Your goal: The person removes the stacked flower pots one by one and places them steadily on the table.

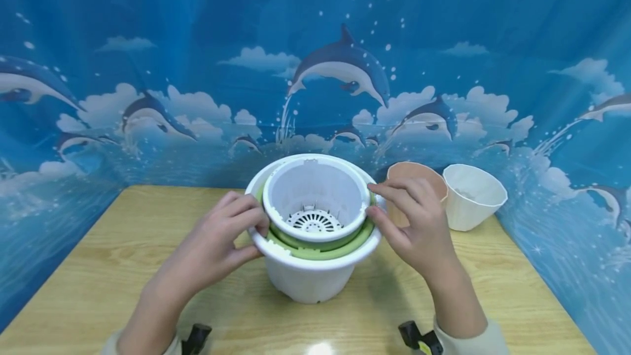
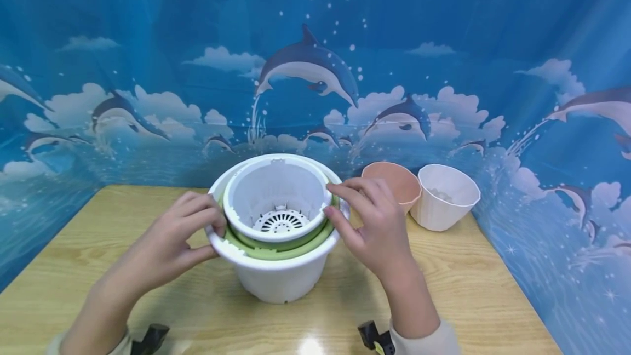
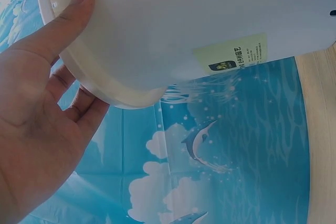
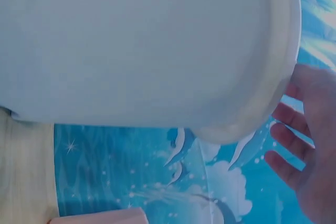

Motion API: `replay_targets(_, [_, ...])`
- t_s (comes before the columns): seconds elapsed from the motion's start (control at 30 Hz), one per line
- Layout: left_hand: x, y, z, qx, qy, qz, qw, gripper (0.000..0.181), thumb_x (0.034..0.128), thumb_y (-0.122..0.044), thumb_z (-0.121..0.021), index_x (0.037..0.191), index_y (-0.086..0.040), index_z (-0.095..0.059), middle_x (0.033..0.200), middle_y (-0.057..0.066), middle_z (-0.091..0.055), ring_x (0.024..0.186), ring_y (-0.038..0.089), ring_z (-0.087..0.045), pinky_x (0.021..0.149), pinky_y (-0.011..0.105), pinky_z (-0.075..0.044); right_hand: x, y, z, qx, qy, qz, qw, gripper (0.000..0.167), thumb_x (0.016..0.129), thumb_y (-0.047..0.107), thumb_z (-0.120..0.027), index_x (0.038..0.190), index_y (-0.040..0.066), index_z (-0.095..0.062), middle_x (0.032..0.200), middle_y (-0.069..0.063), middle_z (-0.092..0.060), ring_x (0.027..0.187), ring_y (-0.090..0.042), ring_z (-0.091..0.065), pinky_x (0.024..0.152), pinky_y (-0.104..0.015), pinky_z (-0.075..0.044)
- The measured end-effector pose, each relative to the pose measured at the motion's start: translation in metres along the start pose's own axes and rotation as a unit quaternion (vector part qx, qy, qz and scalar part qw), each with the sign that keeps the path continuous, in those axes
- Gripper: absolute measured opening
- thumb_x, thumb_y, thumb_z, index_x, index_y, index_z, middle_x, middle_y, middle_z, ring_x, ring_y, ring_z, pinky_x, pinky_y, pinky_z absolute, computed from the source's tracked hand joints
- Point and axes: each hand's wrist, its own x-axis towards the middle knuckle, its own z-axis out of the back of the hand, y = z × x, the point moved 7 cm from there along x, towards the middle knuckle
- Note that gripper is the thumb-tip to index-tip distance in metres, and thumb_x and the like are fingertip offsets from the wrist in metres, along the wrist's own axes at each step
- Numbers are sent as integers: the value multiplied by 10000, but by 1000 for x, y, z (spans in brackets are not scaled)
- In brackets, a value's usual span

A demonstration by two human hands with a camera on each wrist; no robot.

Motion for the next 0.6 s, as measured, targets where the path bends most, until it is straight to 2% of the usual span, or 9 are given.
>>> replay_targets(0.17, [0, 0, 1, -22, 22, 12, 10000, 378, 705, -195, -904, 849, -286, -567, 954, -192, -544, 999, 58, -465, 846, 361, -508, 3, 19, -5, 256, 301, 346, 9986, 427, 963, 491, -610, 1121, 119, -748, 1087, -70, -702, 991, -272, -600, 912, -389, -422])
replay_targets(0.33, [0, 1, 1, -68, 36, 10, 10000, 372, 717, -191, -899, 852, -289, -565, 955, -191, -542, 1012, 61, -466, 857, 367, -507, 5, 32, -10, 386, 560, 595, 9959, 414, 949, 497, -629, 1145, 149, -741, 1110, -62, -693, 1024, -270, -595, 933, -396, -436])
replay_targets(0.47, [0, 0, 1, -101, 9, -31, 9999, 372, 720, -182, -896, 850, -290, -564, 955, -191, -543, 1020, 66, -467, 859, 368, -507, 6, 43, -13, 433, 569, 788, 9943, 381, 930, 478, -665, 1115, 156, -753, 1071, -39, -706, 1003, -244, -611, 934, -364, -453])
replay_targets(0.6, [0, 0, 1, -96, 21, -35, 9999, 369, 721, -192, -897, 849, -294, -566, 959, -193, -544, 1020, 66, -467, 856, 369, -507, 7, 54, -13, 479, 596, 929, 9927, 287, 910, 392, -715, 1078, 164, -765, 1038, -18, -715, 980, -220, -622, 898, -321, -473])
